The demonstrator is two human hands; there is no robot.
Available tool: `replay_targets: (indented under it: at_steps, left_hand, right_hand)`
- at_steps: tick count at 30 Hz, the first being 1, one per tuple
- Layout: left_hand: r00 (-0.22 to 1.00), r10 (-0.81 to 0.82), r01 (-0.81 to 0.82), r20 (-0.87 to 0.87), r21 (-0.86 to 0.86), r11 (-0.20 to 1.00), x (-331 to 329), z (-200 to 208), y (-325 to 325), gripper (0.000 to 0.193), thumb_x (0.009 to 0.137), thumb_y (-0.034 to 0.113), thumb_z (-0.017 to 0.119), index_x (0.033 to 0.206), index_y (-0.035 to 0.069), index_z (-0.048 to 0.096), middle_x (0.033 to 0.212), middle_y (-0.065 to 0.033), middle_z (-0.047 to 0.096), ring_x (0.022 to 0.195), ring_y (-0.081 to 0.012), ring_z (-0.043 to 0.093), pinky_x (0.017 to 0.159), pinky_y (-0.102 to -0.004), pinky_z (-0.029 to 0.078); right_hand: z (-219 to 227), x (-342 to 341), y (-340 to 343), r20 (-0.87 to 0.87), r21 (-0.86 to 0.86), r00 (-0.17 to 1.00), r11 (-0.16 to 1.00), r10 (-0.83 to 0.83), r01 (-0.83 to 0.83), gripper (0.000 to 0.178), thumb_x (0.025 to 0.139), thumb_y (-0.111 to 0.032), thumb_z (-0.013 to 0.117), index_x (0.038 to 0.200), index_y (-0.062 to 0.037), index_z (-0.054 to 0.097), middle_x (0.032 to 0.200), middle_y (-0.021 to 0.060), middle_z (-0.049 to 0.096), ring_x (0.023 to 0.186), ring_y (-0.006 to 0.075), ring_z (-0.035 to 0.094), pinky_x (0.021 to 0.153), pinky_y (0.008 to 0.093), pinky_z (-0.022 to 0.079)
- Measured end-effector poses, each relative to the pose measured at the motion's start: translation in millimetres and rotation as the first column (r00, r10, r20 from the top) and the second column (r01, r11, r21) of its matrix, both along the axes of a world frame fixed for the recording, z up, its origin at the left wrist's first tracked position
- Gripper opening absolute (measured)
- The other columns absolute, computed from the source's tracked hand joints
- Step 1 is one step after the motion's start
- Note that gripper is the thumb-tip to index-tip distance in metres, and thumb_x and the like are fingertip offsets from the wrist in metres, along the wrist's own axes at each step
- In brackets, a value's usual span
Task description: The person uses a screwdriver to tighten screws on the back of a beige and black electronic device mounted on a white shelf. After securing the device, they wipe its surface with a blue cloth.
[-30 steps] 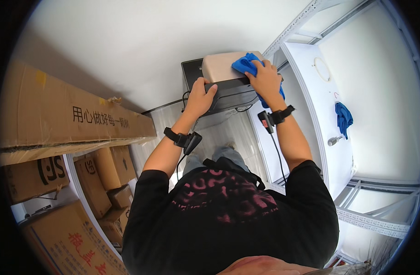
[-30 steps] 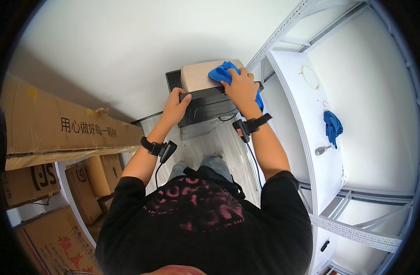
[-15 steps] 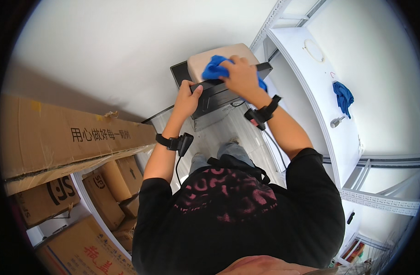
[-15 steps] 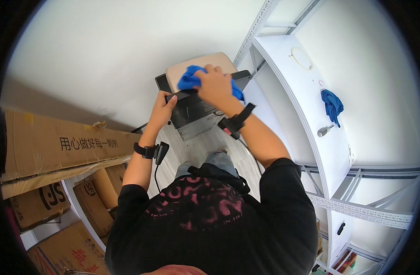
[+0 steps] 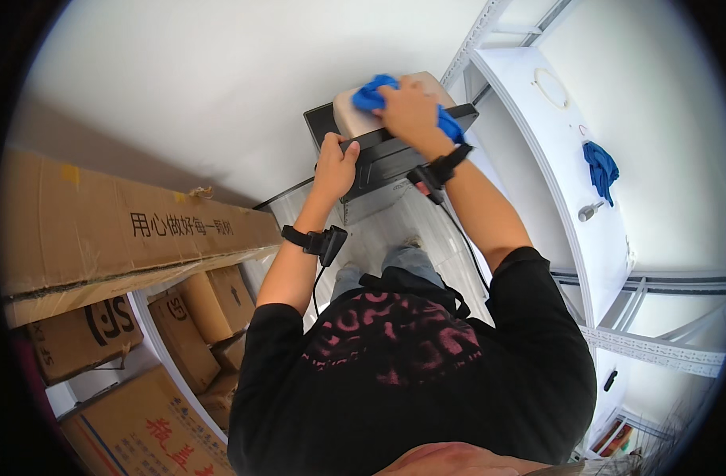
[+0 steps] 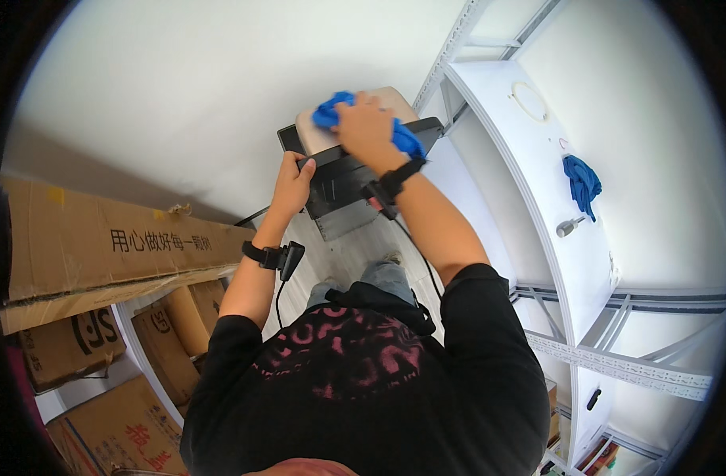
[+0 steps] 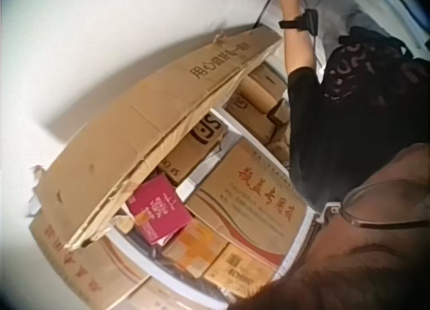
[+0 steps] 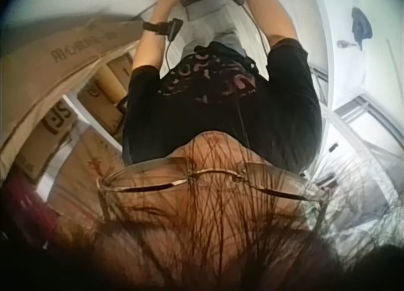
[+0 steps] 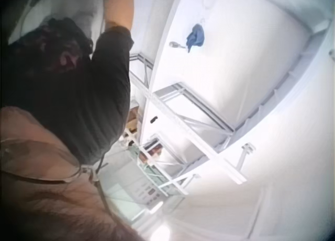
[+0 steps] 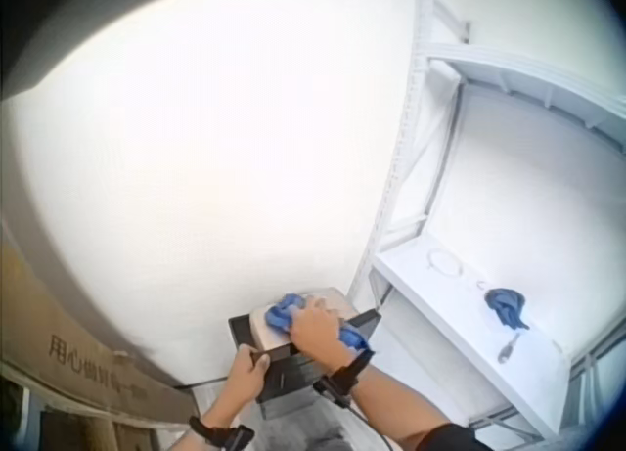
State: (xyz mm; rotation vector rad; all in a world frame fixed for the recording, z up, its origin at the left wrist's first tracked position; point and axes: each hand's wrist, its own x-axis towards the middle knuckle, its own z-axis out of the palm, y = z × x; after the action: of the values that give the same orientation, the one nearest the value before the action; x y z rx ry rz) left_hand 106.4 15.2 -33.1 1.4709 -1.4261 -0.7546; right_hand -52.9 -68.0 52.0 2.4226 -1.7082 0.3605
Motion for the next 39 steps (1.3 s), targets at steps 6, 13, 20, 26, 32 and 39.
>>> replay_targets:
  at_steps: [6,13,20,26,32,39]
  left_hand:
    - [1.000,0.018,-0.019,-0.020,-0.014,1.000,3,-5,-4,0.034,0.094,0.029,0.056,0.102,-0.003,0.046,0.100,-0.0257,0.056,0.098,-0.0416,0.055,0.085,-0.0433,0.043]
    - [0.999,0.025,-0.022,-0.049,0.060,0.998,0,5,-1,0.034,0.094,0.030,0.057,0.103,-0.001,0.046,0.100,-0.0235,0.057,0.097,-0.0398,0.055,0.083,-0.0430,0.044]
    - [0.995,0.069,-0.067,-0.078,0.023,0.997,-3,-5,-6,0.031,0.092,0.027,0.059,0.100,-0.001,0.047,0.100,-0.0227,0.057,0.096,-0.0393,0.055,0.084,-0.0420,0.043]
    - [0.954,-0.015,0.020,-0.299,0.012,1.000,2,-12,-10,0.024,0.094,0.020,0.058,0.097,-0.002,0.048,0.091,-0.0131,0.054,0.085,-0.0225,0.050,0.079,-0.0346,0.042]
    - [0.990,-0.013,0.021,-0.143,0.056,0.998,7,-5,-7,0.026,0.094,0.024,0.059,0.098,0.000,0.049,0.087,-0.0104,0.053,0.084,-0.0192,0.049,0.079,-0.0324,0.042]
    - [0.987,-0.032,0.036,-0.158,0.021,0.999,2,0,-9,0.027,0.095,0.025,0.058,0.098,0.000,0.049,0.084,-0.0089,0.052,0.081,-0.0191,0.049,0.077,-0.0325,0.043]
  right_hand:
    - [7,26,-2,0.053,0.108,0.991,0.986,0.120,-0.125,0.038,0.082,-0.040,0.069,0.116,-0.0242,0.063,0.114,0.0124,0.055,0.109,0.0340,0.056,0.081,0.0536,0.048]
    - [6,-69,-68,-0.001,0.124,0.982,0.974,-0.189,0.188,0.041,0.085,-0.041,0.066,0.121,-0.0236,0.060,0.120,0.0134,0.053,0.114,0.0382,0.053,0.087,0.0582,0.046]
    - [2,-43,-20,0.014,-0.029,0.992,0.992,-0.125,0.126,0.032,0.079,-0.036,0.069,0.107,-0.0212,0.065,0.113,0.0111,0.057,0.106,0.0341,0.056,0.080,0.0521,0.045]
    - [-3,12,65,0.159,-0.168,0.973,0.976,0.169,-0.142,0.036,0.072,-0.026,0.075,0.106,-0.0232,0.065,0.110,0.0043,0.059,0.104,0.0282,0.055,0.076,0.0454,0.040]
    - [-12,-54,46,0.238,-0.225,0.967,0.974,0.087,-0.032,0.038,0.074,-0.026,0.074,0.110,-0.0229,0.064,0.118,0.0053,0.058,0.106,0.0292,0.055,0.079,0.0472,0.044]
    - [-16,-140,-16,0.354,-0.019,0.861,0.917,-0.365,0.397,0.039,0.076,-0.028,0.074,0.114,-0.0228,0.064,0.121,0.0037,0.057,0.109,0.0313,0.054,0.080,0.0508,0.046]
